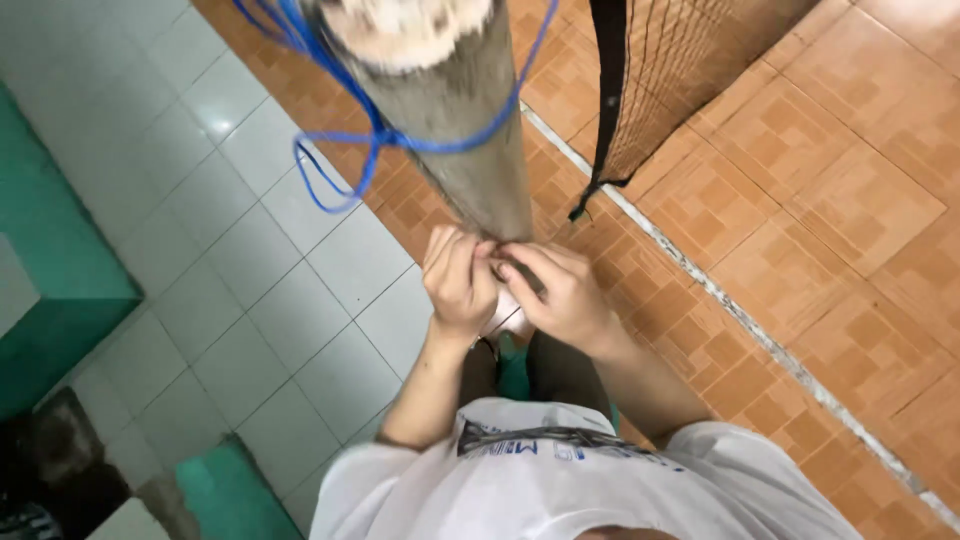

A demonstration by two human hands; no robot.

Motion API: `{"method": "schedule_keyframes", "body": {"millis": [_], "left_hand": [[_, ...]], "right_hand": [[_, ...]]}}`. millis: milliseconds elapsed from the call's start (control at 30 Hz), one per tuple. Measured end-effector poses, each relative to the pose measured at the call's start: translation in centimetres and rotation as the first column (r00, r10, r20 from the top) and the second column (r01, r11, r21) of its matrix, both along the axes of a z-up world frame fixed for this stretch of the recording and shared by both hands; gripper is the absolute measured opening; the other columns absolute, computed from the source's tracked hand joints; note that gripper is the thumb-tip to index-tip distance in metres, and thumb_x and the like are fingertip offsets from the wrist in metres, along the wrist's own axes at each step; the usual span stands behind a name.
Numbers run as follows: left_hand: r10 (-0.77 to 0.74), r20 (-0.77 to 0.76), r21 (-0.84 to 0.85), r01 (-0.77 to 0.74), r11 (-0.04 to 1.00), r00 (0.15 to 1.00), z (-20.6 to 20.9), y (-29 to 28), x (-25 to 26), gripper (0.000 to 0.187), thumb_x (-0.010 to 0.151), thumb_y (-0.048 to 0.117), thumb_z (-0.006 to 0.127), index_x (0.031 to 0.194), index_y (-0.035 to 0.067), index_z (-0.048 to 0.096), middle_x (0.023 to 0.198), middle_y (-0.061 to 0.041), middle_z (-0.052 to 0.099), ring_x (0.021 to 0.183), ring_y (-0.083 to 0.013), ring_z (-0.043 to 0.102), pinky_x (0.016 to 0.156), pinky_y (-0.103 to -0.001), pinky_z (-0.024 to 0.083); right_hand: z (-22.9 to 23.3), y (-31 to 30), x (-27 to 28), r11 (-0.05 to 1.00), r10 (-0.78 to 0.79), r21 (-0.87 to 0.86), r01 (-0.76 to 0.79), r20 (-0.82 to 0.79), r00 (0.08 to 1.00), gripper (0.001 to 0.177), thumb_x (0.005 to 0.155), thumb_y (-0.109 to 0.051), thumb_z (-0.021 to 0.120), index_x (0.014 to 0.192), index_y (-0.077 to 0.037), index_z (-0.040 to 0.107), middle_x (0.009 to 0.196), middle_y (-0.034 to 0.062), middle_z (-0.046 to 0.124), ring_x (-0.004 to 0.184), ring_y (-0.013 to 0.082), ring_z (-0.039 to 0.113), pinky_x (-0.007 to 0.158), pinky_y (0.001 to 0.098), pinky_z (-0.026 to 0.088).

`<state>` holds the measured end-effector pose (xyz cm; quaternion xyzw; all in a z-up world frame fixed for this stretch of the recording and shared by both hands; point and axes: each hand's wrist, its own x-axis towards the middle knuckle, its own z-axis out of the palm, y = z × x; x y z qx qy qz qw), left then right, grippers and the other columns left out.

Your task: The person ties a white rope around a vertical metal pole, securing it with a blue string. They then pull the rope taut and continue to tie and adjust the knot around the pole.

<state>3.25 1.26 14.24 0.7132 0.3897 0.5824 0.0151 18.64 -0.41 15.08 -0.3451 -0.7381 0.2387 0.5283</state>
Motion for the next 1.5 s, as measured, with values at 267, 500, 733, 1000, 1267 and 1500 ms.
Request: {"method": "schedule_keyframes", "body": {"millis": [267, 500, 733, 1000, 1267, 1500], "left_hand": [[0.067, 0.104, -0.01, -0.066, 0.998, 0.992, -0.4, -1.7, 2.1, 0.035, 0.105, 0.016, 0.053, 0.073, 0.003, 0.059, 0.063, -0.011, 0.053, 0.049, -0.0329, 0.048, 0.054, -0.042, 0.044], [-0.049, 0.175, -0.039, 0.057, 0.998, 0.983, 1.1, -1.8, 2.5, 0.038, 0.107, 0.017, 0.051, 0.072, 0.004, 0.059, 0.063, -0.01, 0.061, 0.049, -0.0324, 0.054, 0.052, -0.042, 0.044], [-0.156, 0.156, -0.193, 0.185, 0.964, 0.975, 4.7, -1.7, 1.4, 0.029, 0.103, 0.012, 0.051, 0.081, 0.0, 0.064, 0.073, -0.015, 0.065, 0.064, -0.0374, 0.063, 0.063, -0.045, 0.05], [-0.038, 0.251, -0.402, 0.14, 0.905, 0.967, 9.4, -3.5, 1.0, 0.033, 0.107, 0.019, 0.045, 0.118, -0.005, 0.063, 0.097, -0.024, 0.067, 0.09, -0.0448, 0.069, 0.079, -0.05, 0.055], [0.014, 0.341, -0.419, 0.138, 0.898, 0.94, 15.7, -2.0, 1.1, 0.03, 0.108, 0.018, 0.046, 0.122, -0.005, 0.061, 0.113, -0.025, 0.064, 0.108, -0.0465, 0.065, 0.092, -0.054, 0.052], [0.091, 0.64, -0.491, 0.314, 0.813, 0.763, 15.7, -2.4, 1.4, 0.043, 0.103, 0.024, 0.062, 0.136, -0.001, 0.055, 0.117, -0.018, 0.067, 0.107, -0.0253, 0.068, 0.097, -0.042, 0.052]], "right_hand": [[5.2, -3.0, 2.5, 0.999, -0.043, -0.007, 0.043, -0.31, 0.95, 0.011, 0.091, 0.004, 0.065, 0.098, 0.011, 0.071, 0.08, 0.0162, 0.074, 0.066, 0.0311, 0.073, 0.063, 0.0398, 0.06], [7.6, -1.9, 1.1, 0.993, -0.116, -0.025, 0.114, -0.223, 0.968, 0.011, 0.088, 0.001, 0.072, 0.097, 0.005, 0.076, 0.077, 0.0092, 0.076, 0.065, 0.0263, 0.073, 0.063, 0.038, 0.059], [12.1, -1.5, -0.2, 0.994, -0.096, -0.07, 0.088, -0.118, 0.988, 0.011, 0.09, 0.003, 0.071, 0.1, 0.004, 0.075, 0.081, 0.0129, 0.075, 0.067, 0.03, 0.073, 0.061, 0.0379, 0.058], [16.1, -1.2, -0.2, 0.967, -0.13, -0.22, 0.125, -0.01, 0.991, 0.013, 0.093, 0.0, 0.071, 0.104, -0.001, 0.077, 0.084, 0.0115, 0.076, 0.074, 0.0311, 0.075, 0.067, 0.0374, 0.058], [20.4, -1.2, -0.3, 0.943, -0.138, -0.297, 0.15, 0.061, 0.989, 0.014, 0.096, 0.0, 0.068, 0.107, -0.002, 0.076, 0.083, 0.0128, 0.076, 0.073, 0.0297, 0.075, 0.068, 0.0387, 0.058], [20.7, -0.7, -0.8, 0.923, -0.131, -0.355, 0.147, 0.07, 0.989, 0.016, 0.096, -0.001, 0.069, 0.109, -0.005, 0.076, 0.086, 0.0128, 0.077, 0.071, 0.0278, 0.076, 0.068, 0.0376, 0.058]]}}
